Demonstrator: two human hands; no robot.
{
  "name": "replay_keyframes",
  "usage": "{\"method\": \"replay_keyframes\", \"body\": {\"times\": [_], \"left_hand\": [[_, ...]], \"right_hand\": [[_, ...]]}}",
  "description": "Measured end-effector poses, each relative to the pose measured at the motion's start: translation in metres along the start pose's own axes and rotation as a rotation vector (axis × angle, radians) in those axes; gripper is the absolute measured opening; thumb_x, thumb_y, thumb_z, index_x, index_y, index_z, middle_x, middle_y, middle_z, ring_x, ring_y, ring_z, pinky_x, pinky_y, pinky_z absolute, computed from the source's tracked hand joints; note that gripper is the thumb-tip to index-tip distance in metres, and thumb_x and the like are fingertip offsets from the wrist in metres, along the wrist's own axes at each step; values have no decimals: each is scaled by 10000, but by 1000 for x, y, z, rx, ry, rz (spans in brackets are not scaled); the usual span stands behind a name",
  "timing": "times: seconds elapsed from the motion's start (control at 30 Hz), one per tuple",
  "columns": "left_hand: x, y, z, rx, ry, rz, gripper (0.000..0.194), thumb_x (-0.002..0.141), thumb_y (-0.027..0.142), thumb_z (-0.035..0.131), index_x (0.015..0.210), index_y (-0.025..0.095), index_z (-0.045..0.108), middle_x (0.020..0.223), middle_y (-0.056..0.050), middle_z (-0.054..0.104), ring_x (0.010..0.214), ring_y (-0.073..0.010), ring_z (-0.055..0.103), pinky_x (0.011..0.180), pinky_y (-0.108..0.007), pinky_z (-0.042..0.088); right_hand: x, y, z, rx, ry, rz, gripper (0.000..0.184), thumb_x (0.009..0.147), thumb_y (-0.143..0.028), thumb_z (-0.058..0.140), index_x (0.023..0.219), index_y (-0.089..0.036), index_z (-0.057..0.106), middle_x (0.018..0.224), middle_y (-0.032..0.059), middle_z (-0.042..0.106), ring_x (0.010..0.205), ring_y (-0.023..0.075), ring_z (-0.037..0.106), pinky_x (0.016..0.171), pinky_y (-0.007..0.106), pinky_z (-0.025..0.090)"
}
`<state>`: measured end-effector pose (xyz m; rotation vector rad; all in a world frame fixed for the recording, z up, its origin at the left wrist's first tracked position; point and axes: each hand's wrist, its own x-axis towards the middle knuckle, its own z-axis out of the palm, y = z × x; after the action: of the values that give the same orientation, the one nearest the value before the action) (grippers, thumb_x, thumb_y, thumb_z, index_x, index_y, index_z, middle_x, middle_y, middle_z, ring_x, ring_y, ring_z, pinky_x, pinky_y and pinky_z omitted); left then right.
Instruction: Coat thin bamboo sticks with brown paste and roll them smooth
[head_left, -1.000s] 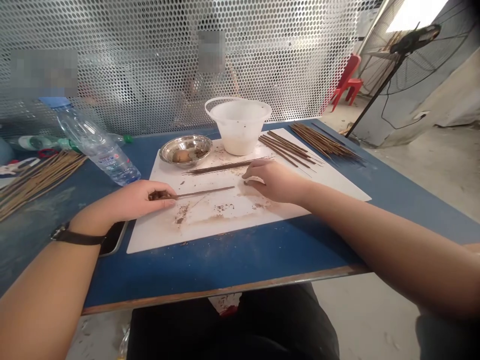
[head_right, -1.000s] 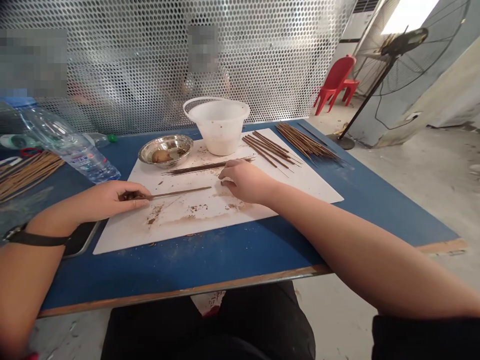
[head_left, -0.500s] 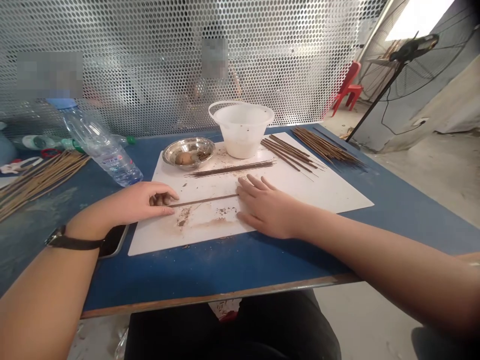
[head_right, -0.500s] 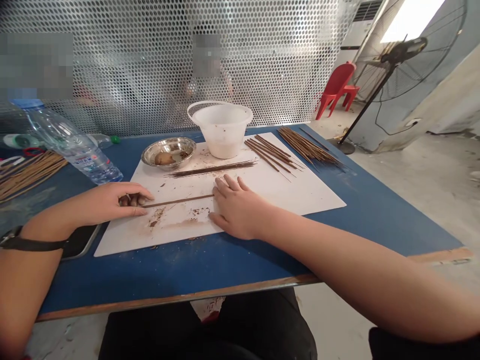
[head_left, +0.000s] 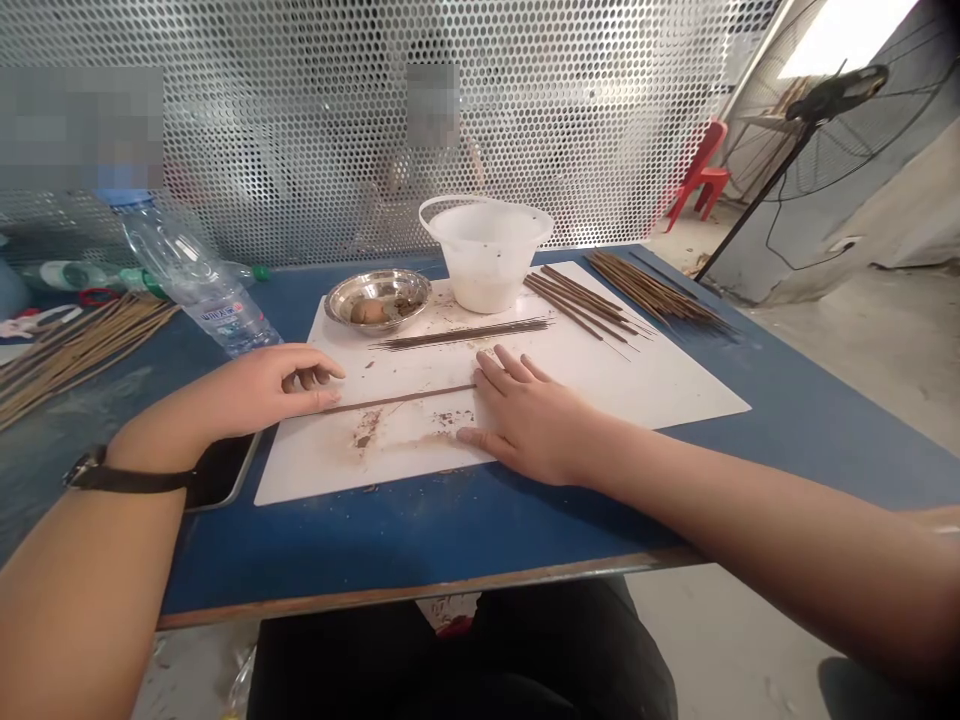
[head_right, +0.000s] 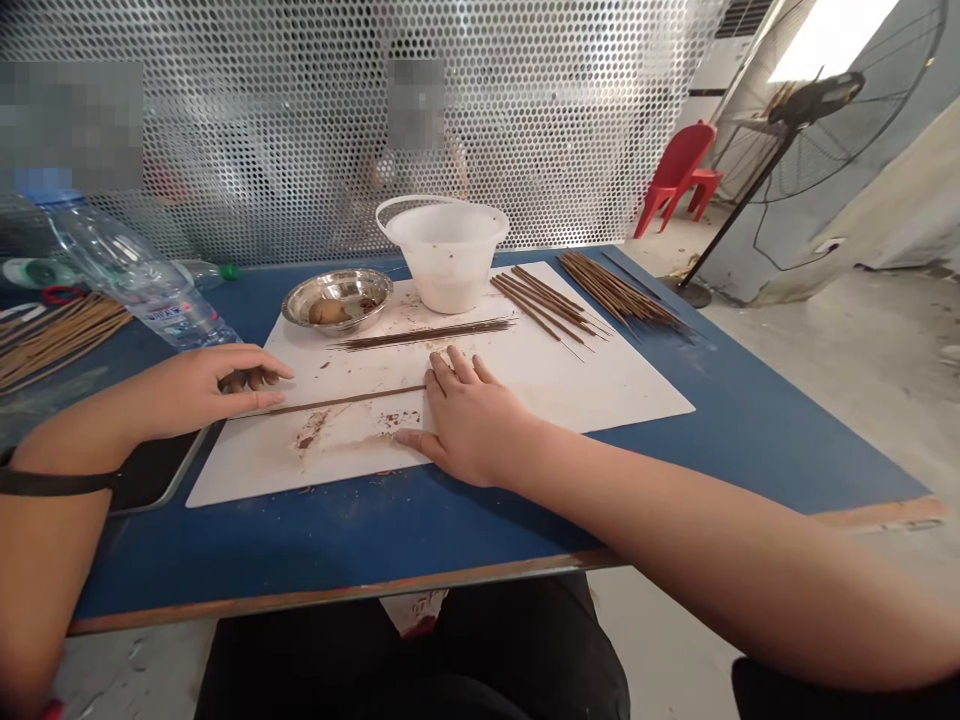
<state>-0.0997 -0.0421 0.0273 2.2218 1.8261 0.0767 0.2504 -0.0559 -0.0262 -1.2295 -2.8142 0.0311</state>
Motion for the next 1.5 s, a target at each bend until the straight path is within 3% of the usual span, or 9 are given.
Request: {"method": "replay_keyframes", "body": {"times": [0.17,0.33,0.7,0.9,1.03,1.23,1.33,1.5], "left_hand": [[-2,-2,-1,1,-7,-7,547,864,690,616,1194,268,726,1222,-63,736,1063,-284,669,896,-372,506],[-3,-1,-2,12,-33,-29,603,865,710,614,1240,247,712,1265,-86,731,1092,-299,666,909,-384,509],[0,-6,-1,10,-78,-35,608,892,675,620,1300,230,688,1345,-81,707,1168,-293,630,1007,-396,468],[-1,-8,-1,19,-82,-54,636,889,691,614,1324,232,684,1332,-79,718,1156,-299,650,986,-391,481],[-1,-6,-1,21,-79,-50,644,894,696,601,1326,225,683,1318,-79,726,1143,-293,657,973,-380,485],[1,-10,-1,41,-81,-60,645,884,704,606,1318,235,698,1345,-79,722,1171,-305,654,989,-386,480],[0,-8,-2,37,-78,-62,636,879,695,609,1309,236,703,1340,-78,725,1169,-309,657,991,-388,480],[-3,-2,-4,13,-48,-63,617,886,673,603,1293,219,699,1296,-82,729,1115,-295,657,952,-384,485]], "right_hand": [[-14,3,-11,-27,98,35,819,1031,-652,378,1496,3,534,1617,310,446,1545,482,352,1216,615,382],[-15,-8,-15,-1,91,9,729,1054,-611,370,1415,-26,614,1532,295,550,1482,460,454,1182,591,429],[10,-2,-3,47,-2,17,1009,1022,-763,199,1555,60,435,1676,344,307,1585,517,211,1251,663,276],[-5,1,-9,70,100,-1,947,1014,-775,239,1518,-27,530,1657,285,401,1575,448,312,1266,608,301],[-2,1,-6,59,41,-16,932,1041,-728,211,1530,12,498,1654,312,386,1576,452,304,1265,610,299],[15,4,-3,108,4,-9,972,1028,-756,193,1552,20,454,1676,337,313,1586,515,216,1240,728,227],[10,6,-6,114,-14,3,976,1020,-768,214,1557,10,456,1697,328,271,1599,509,167,1249,721,214],[-2,6,-9,90,-24,-18,971,1008,-781,249,1552,-11,476,1687,319,312,1591,503,214,1261,694,225]]}}
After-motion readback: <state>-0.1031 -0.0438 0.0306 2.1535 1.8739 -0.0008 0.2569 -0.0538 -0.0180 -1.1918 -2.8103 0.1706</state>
